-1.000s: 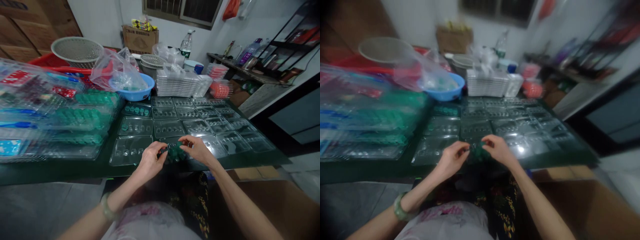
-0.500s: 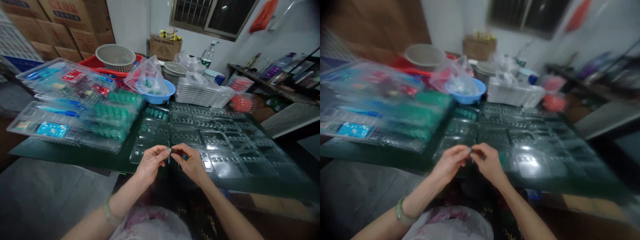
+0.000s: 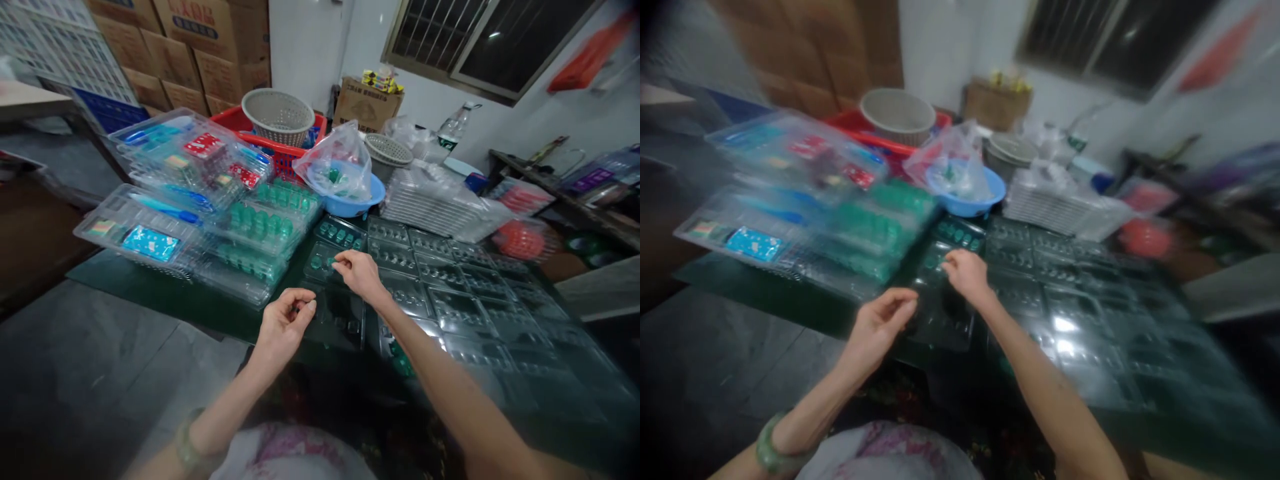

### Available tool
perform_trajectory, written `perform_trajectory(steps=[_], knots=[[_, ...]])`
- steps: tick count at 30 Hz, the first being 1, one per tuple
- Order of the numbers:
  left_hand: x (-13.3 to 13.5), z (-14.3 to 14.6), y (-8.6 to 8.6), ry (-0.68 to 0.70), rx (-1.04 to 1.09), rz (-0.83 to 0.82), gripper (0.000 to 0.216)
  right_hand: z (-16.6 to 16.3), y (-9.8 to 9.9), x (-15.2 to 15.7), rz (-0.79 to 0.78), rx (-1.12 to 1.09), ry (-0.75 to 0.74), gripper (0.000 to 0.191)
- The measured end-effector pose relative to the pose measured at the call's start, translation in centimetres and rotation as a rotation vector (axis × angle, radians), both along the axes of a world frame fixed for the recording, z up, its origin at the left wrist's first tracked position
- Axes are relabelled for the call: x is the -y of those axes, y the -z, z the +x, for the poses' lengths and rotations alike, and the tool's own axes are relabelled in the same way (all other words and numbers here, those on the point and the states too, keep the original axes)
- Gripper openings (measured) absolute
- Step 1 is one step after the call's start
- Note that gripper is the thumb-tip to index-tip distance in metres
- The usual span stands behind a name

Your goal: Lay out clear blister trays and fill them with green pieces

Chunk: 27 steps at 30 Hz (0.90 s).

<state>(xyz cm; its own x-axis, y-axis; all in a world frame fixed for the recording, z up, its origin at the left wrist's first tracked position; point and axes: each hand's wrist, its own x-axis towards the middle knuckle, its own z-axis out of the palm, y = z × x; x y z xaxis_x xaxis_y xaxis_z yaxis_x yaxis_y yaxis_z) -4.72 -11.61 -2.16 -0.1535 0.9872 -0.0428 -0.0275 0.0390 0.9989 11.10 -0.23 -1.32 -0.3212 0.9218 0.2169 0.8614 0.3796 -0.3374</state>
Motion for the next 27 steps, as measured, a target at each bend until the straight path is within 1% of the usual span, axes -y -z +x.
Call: perform_trajectory(steps=[3, 6, 10, 13, 16, 18, 20, 22, 23, 24, 25, 27], knots=[[0.4, -0.6, 0.7, 0.012, -0.071, 0.021, 0.017, -1.1, 0.8, -1.8, -0.022, 0.118, -0.008, 0.015], [0.5, -0.9, 1.2, 0.017, -0.106, 0.042, 0.015, -1.7, 0.9, -2.4, -0.049, 0.210, -0.037, 0.013], [0.3, -0.8, 1.2, 0.053, -0.133, 0.077, 0.014, -2.2, 0.4, -2.6, -0.064, 0.295, -0.081, 0.017], [0.2, -0.6, 1.1, 0.065, -0.165, 0.102, 0.013, -3.3, 0.1, -2.5, -0.084, 0.336, -0.089, 0.018], [0.1, -0.1, 1.1, 0.080, -0.192, 0.103, 0.014, -4.4, -0.5, -2.4, -0.110, 0.346, -0.103, 0.016], [0.1, 0.4, 1.0, 0.095, -0.195, 0.097, 0.015, -4.1, -1.2, -2.4, -0.126, 0.328, -0.112, 0.015], [0.2, 1.1, 0.9, 0.107, -0.192, 0.108, 0.018, -2.4, -2.2, -2.1, -0.125, 0.293, -0.106, 0.021], [0.4, 1.9, 0.7, 0.135, -0.187, 0.123, 0.019, 0.7, -3.3, -0.9, -0.068, 0.191, -0.083, 0.027], [0.5, 2.4, 0.6, 0.164, -0.191, 0.129, 0.019, 2.6, -3.8, 0.2, -0.030, 0.124, -0.076, 0.027], [0.6, 3.0, 0.5, 0.204, -0.204, 0.134, 0.019, 4.6, -4.2, 1.5, 0.009, 0.053, -0.073, 0.024], [0.7, 3.6, 0.5, 0.253, -0.229, 0.146, 0.018, 6.6, -4.5, 3.0, 0.003, 0.027, -0.097, 0.018], [0.9, 5.1, 0.4, 0.357, -0.309, 0.195, 0.015, 10.0, -4.5, 6.1, -0.070, 0.060, -0.096, 0.011]])
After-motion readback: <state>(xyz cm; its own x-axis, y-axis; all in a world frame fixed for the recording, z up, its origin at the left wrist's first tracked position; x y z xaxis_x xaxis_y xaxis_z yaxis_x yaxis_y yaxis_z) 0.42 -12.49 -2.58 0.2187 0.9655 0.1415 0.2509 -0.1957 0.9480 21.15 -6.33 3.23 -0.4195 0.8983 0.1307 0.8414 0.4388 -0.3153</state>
